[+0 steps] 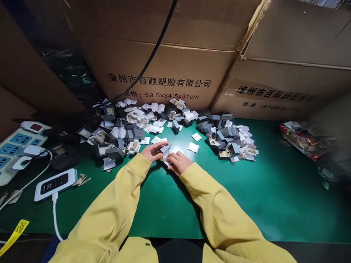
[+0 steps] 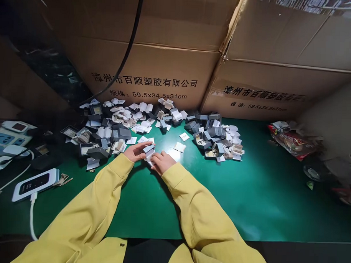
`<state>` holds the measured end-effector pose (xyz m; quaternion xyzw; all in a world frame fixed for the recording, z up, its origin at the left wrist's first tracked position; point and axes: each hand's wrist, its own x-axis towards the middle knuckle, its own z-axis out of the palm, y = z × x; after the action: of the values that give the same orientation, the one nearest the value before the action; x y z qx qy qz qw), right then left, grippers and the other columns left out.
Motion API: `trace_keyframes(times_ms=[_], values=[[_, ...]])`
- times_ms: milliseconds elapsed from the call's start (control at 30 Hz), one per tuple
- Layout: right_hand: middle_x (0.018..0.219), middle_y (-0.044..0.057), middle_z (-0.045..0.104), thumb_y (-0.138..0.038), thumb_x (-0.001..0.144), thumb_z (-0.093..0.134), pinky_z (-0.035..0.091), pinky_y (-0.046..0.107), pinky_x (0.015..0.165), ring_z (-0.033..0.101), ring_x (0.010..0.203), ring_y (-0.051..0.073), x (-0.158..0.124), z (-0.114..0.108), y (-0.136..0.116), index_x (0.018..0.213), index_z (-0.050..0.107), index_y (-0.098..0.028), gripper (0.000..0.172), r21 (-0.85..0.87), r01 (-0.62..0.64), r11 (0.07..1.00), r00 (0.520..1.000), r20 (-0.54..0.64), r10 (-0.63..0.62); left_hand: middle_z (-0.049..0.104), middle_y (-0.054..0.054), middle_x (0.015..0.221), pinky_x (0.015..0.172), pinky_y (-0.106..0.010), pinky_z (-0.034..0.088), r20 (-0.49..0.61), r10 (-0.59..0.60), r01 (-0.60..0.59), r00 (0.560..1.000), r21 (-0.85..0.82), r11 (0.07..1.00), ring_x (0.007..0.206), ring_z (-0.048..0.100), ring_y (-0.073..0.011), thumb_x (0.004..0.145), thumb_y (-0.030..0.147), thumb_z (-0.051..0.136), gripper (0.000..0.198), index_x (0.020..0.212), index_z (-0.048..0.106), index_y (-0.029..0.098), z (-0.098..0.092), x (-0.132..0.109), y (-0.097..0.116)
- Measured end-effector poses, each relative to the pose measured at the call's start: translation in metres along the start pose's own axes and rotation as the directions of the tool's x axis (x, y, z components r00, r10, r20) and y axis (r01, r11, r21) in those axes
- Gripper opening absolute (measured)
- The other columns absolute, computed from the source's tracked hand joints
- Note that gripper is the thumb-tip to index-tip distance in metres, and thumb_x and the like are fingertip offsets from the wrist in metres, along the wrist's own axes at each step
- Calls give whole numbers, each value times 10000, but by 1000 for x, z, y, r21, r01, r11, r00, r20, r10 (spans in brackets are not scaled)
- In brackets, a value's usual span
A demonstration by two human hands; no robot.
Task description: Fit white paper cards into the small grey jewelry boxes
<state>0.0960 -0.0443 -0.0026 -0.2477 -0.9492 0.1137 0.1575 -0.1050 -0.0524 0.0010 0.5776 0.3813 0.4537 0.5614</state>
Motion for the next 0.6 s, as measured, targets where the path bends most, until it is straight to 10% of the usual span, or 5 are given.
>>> trace_keyframes(times_ms=[233, 600], values=[[999, 64, 641, -358, 781, 585, 455, 349, 803, 546, 907, 203, -3, -6, 7, 1028, 578, -196, 295, 266, -175, 948, 921, -295, 253, 511, -106, 1137, 816, -345, 485, -153, -89, 90, 984, -4, 996, 1051, 503, -231, 500, 276, 801, 867, 1284, 431, 249, 7, -1, 8], [1034, 78, 637, -300, 711, 656, 454, 336, 839, 560, 963, 205, 12, 6, 8, 1072, 551, -173, 397, 310, -216, 926, 909, -283, 307, 532, -104, 1126, 846, -419, 491, -196, -47, 56, 980, 41, 998, 1064, 507, -249, 476, 233, 804, 763, 1178, 506, 210, 15, 2, 4]])
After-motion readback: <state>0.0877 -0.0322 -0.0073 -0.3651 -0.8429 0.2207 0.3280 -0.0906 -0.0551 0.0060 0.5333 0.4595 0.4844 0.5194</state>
